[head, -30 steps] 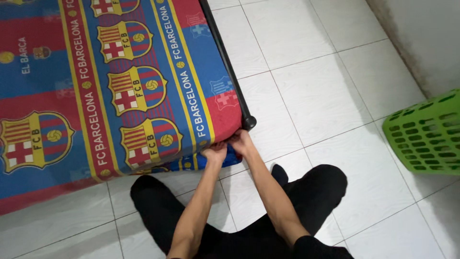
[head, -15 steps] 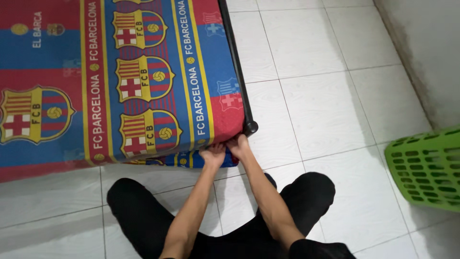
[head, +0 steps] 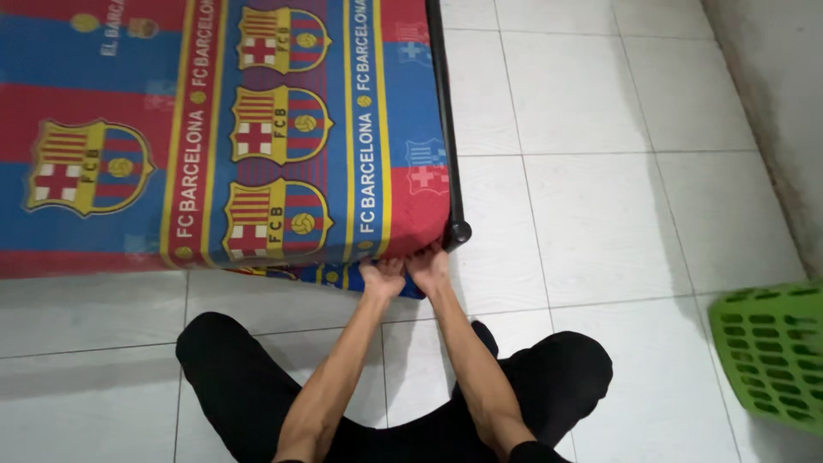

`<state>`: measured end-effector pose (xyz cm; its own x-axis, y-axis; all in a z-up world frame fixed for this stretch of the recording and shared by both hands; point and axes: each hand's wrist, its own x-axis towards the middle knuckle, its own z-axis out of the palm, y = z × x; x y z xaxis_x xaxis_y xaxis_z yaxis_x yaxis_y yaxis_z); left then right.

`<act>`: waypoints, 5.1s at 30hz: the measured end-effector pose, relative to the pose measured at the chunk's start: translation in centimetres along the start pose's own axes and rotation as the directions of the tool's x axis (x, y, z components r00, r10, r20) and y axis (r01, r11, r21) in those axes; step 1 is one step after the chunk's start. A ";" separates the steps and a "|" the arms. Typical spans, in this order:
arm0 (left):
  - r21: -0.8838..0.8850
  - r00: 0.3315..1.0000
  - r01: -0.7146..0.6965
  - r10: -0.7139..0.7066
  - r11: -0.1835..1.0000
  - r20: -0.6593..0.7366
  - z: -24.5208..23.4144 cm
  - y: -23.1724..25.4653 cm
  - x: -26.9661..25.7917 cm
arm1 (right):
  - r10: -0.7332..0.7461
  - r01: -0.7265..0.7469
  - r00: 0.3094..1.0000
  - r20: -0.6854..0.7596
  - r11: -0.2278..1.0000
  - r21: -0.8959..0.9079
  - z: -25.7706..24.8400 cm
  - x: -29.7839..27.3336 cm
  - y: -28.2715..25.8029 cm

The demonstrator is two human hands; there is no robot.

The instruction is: The person kneels on the floor and pulls a fitted sheet with an FC Barcelona pattern over a mattress on a metal bed frame. They systematically tuck the elasticized corners and edges of the sheet under the mattress to secure it.

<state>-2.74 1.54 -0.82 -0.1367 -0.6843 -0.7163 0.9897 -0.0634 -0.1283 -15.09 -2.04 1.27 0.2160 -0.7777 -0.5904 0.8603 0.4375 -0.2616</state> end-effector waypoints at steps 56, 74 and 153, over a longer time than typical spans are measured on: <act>-0.265 0.975 -0.181 0.208 0.947 0.079 2.2 1.1 1.6 | -0.211 0.211 0.966 0.151 0.977 0.013 -1.9 0.7 1.7; -0.277 0.979 -0.195 0.203 0.941 -0.003 4.0 1.1 0.1 | -0.034 0.020 0.995 0.097 0.990 0.143 0.8 5.4 1.7; -0.307 0.962 -0.210 0.253 0.928 0.107 4.9 0.2 -1.3 | -0.052 0.030 0.986 0.159 0.989 0.143 1.0 5.3 3.1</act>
<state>-2.16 -1.10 3.46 0.1235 -0.7519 -0.6476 0.9345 0.3077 -0.1791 -10.81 -5.26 -1.90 0.2412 -0.8612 -0.4474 0.9233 0.3456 -0.1674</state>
